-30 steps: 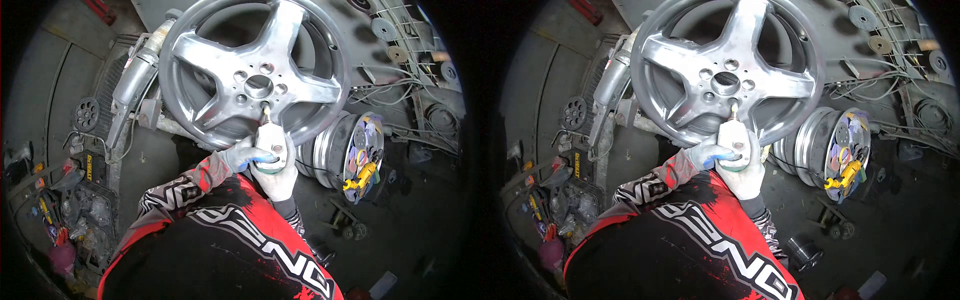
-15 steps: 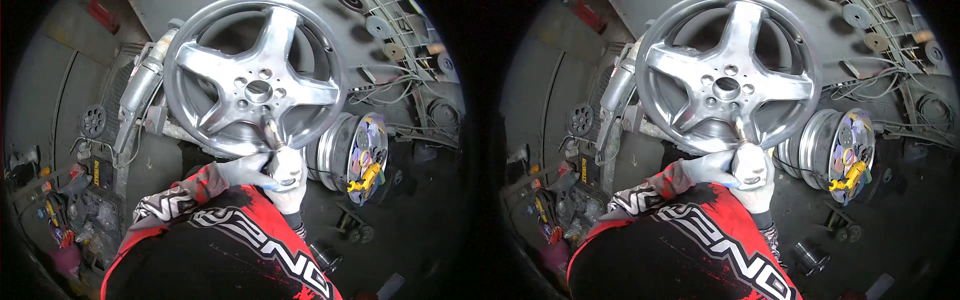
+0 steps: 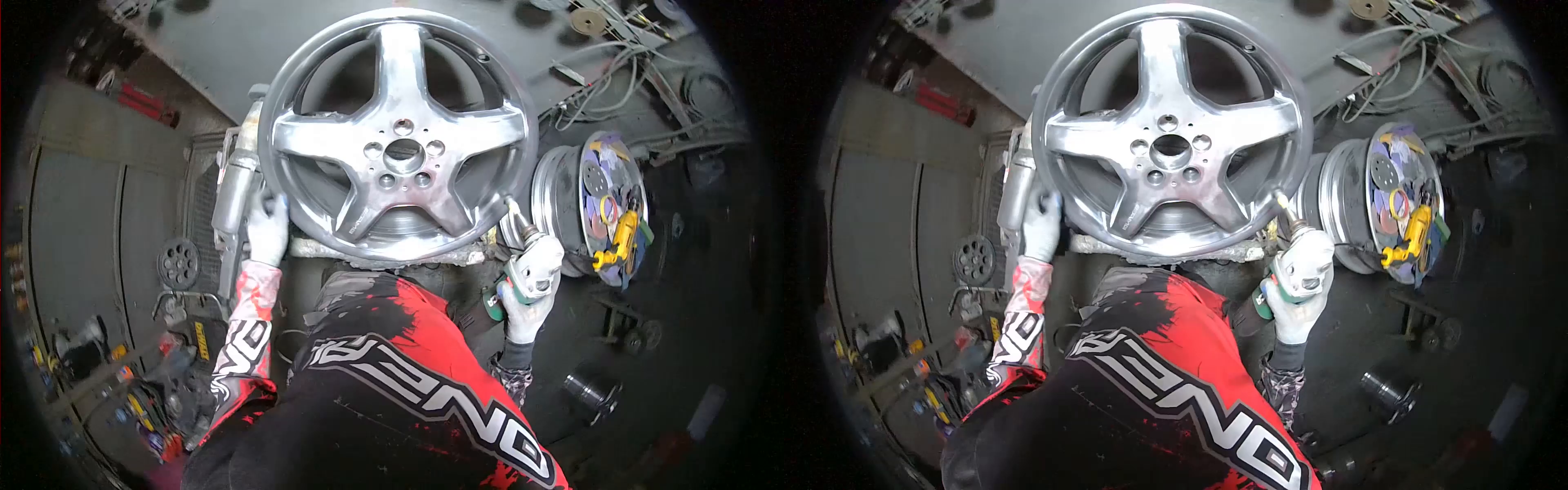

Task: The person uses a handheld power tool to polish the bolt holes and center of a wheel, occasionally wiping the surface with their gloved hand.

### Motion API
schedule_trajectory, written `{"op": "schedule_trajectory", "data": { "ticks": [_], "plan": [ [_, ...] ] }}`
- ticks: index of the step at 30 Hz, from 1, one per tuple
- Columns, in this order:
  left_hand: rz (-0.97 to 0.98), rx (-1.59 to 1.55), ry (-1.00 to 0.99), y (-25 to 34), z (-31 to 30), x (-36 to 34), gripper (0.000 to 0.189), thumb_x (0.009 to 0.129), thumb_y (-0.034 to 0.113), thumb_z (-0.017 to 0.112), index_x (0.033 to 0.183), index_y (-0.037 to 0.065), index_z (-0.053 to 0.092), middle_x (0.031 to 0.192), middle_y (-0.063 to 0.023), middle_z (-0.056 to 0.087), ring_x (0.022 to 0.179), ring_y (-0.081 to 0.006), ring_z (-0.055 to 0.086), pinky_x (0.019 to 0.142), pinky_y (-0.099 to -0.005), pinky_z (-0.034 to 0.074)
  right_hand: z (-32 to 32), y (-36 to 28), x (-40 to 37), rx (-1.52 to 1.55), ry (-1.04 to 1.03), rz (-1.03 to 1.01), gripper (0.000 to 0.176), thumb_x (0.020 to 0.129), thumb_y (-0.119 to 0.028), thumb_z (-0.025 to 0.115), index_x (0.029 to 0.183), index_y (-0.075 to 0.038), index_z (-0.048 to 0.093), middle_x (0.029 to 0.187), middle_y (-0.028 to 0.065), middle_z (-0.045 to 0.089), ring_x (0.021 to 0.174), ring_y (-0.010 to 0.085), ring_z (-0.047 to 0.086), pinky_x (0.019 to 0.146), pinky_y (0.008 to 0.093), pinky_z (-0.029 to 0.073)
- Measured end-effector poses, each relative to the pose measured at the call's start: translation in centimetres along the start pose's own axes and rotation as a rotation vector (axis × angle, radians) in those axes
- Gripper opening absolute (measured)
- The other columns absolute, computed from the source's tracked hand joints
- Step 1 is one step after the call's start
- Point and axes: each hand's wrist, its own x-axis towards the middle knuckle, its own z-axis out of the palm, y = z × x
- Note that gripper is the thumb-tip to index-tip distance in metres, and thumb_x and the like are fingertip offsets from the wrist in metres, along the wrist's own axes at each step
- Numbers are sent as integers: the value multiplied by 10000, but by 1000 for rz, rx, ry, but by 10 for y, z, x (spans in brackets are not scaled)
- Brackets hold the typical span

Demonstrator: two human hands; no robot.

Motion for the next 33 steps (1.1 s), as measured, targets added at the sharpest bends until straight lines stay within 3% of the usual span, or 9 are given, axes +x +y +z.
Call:
{"op": "schedule_trajectory", "data": {
  "ticks": [5, 6, 7, 9, 17, 19, 23, 26, 33],
  "plan": [
    [-263, -213, -236, 17, 4, -5, 330, 910, 268, 688, 1090, 0, 622, 810, -116, 677, 719, -213, 671, 672, -363, 538, 21, -15, -31, 24, 190, 92, 967, 567, -22, 873, 1400, -13, 381, 1264, 129, 564, 1129, 210, 602, 977, 361, 497],
    [41, -139, -77, -15, 20, 0, 316, 903, 263, 700, 1048, -7, 625, 779, -98, 666, 698, -163, 672, 636, -325, 536, 24, -15, -38, 26, 190, 96, 960, 571, -21, 871, 1397, -13, 382, 1260, 126, 566, 1122, 209, 606, 974, 361, 501],
    [99, -162, -62, -11, 20, 5, 316, 898, 258, 706, 1046, -11, 632, 775, -91, 669, 690, -146, 656, 638, -320, 526, 30, -18, -45, 23, 207, 104, 960, 571, -21, 871, 1397, -13, 382, 1260, 126, 566, 1122, 209, 606, 974, 361, 501],
    [-184, -296, -278, 2, 4, 9, 338, 878, 261, 726, 1058, -14, 648, 807, -98, 685, 729, -171, 637, 690, -350, 508, 41, -23, -56, 13, 227, 113, 946, 574, -20, 868, 1389, -14, 389, 1252, 120, 571, 1106, 202, 611, 966, 354, 504],
    [-65, -236, -311, -26, -1, 33, 280, 869, 248, 735, 996, 6, 675, 810, -106, 685, 683, -192, 594, 669, -357, 489, 66, -56, -112, -3, 383, 123, 932, 587, -29, 867, 1390, -18, 394, 1245, 105, 574, 1088, 191, 614, 953, 345, 511],
    [69, -287, -328, -11, -17, 47, 276, 873, 252, 731, 1002, 15, 676, 828, -111, 691, 698, -197, 604, 680, -357, 489, 66, -60, -122, -22, 408, 148, 938, 589, -30, 869, 1395, -20, 391, 1242, 101, 575, 1087, 189, 614, 950, 343, 512],
    [76, 33, -457, 17, -42, 78, 274, 889, 249, 711, 1033, 19, 672, 874, -118, 704, 766, -196, 647, 730, -342, 507, 73, -70, -139, -96, 479, 179, 941, 592, -26, 862, 1402, -20, 385, 1250, 103, 567, 1104, 186, 604, 963, 347, 505],
    [390, -114, -419, 21, -40, 112, 291, 878, 265, 714, 1047, 31, 672, 863, -127, 701, 744, -211, 649, 726, -338, 515, 78, -75, -149, -69, 474, 160, 948, 591, -29, 862, 1408, -19, 380, 1254, 106, 563, 1106, 186, 602, 971, 350, 500],
    [514, 70, -644, 101, -24, 207, 398, 801, 299, 748, 1072, 14, 684, 933, -178, 708, 825, -287, 671, 773, -384, 517, 83, -92, -150, -119, 434, 192, 981, 603, -47, 862, 1439, -12, 350, 1319, 128, 533, 1195, 214, 557, 1015, 362, 472]
  ]
}}
